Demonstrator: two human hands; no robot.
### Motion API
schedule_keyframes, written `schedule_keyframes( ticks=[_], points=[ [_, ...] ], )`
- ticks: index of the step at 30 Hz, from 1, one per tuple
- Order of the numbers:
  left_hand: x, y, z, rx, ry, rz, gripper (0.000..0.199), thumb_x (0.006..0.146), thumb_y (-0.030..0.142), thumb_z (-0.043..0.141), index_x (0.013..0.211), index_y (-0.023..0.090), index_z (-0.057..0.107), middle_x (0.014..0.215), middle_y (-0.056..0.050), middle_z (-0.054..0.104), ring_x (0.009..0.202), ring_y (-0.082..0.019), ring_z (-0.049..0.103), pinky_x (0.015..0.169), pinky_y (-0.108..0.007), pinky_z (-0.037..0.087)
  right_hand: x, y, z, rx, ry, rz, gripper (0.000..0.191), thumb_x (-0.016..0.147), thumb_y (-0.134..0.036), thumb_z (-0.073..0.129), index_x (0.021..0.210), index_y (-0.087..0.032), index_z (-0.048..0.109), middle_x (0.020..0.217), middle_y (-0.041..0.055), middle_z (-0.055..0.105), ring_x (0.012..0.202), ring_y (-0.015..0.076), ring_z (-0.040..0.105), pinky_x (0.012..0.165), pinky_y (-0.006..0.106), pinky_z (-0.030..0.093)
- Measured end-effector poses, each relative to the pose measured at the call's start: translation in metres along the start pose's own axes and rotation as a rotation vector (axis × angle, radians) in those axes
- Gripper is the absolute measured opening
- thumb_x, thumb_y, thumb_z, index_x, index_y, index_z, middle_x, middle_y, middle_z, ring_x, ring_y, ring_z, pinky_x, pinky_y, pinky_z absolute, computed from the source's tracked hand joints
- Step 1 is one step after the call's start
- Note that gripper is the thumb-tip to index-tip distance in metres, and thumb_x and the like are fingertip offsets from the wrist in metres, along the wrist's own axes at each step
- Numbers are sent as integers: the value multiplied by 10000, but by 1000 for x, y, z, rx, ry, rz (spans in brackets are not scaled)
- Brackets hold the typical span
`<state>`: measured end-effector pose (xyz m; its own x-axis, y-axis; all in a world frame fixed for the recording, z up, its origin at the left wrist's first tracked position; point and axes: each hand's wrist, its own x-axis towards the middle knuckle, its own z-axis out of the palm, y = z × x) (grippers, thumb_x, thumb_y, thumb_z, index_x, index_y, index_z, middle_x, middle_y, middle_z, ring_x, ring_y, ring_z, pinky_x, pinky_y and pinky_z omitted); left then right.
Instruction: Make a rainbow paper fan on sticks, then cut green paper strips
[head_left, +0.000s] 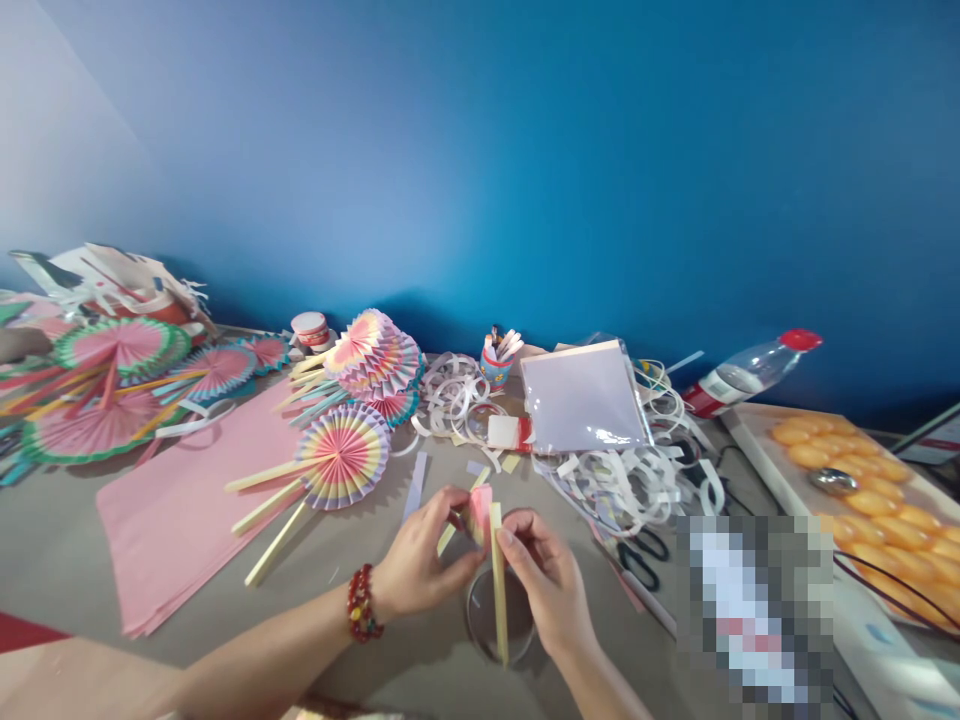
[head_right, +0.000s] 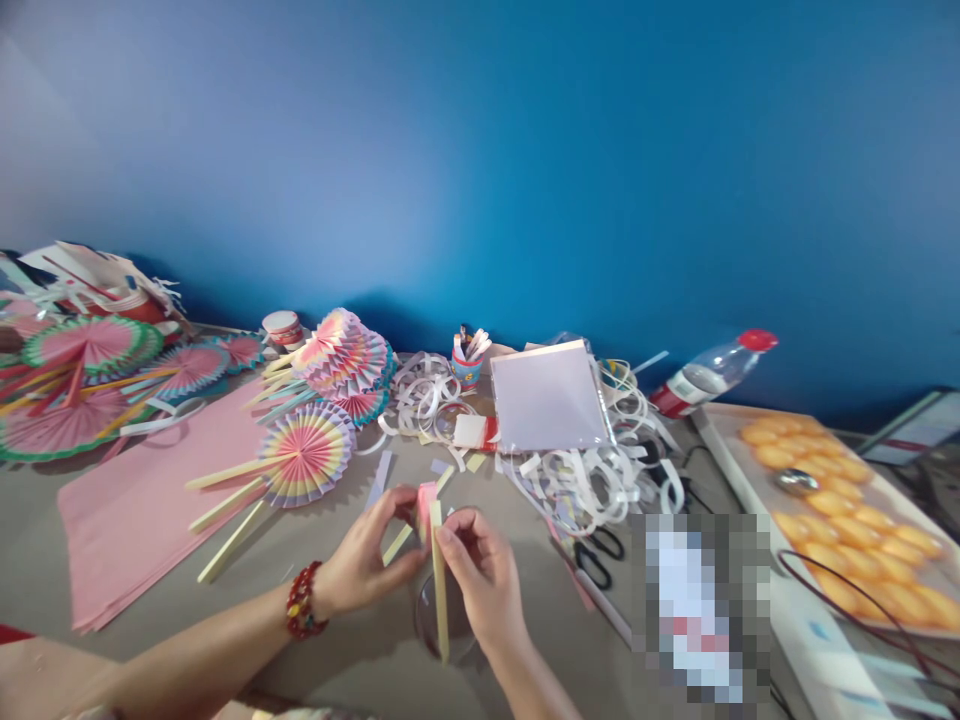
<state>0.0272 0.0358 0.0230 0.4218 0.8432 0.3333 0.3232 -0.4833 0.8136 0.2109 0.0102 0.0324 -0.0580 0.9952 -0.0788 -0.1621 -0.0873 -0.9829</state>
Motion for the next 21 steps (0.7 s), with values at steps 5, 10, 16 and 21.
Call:
schedule_keyframes(
  ticks=[5, 10, 16, 21],
  points=[
    [0, -3, -2, -56, -27, -33, 454, 830, 171, 619, 1238, 215, 425, 1168, -89, 593, 966, -188, 627, 866, -353, 544, 2, -10, -8, -61, 40, -71, 273, 861, -443, 683, 773, -192, 621, 675, -19, 516, 604, 107, 450, 563, 205, 388],
    [0, -4, 0, -60, -27, -48, 460, 833, 173, 627, 1243, 216, 422, 1166, -86, 591, 968, -189, 630, 866, -355, 542, 1, -15, -7, -22, -6, -17, 276, 868, -448, 678, 781, -195, 610, 717, 16, 625, 654, 130, 566, 619, 216, 468],
    [0, -4, 0, -64, -18, -32, 462, 837, 184, 623, 1250, 214, 416, 1124, -84, 602, 972, -199, 631, 854, -359, 543, -6, -10, -3, 26, -49, 17, 285, 905, -448, 626, 795, -194, 558, 744, 27, 656, 504, 112, 597, 506, 230, 487],
    [-1, -6, -1, -62, -27, -42, 498, 835, 190, 633, 1276, 215, 403, 1167, -94, 589, 973, -198, 633, 864, -360, 542, -2, -7, -6, 40, 41, -110, 287, 863, -386, 691, 732, -180, 541, 796, 1, 625, 428, 36, 506, 470, 188, 408]
  ],
)
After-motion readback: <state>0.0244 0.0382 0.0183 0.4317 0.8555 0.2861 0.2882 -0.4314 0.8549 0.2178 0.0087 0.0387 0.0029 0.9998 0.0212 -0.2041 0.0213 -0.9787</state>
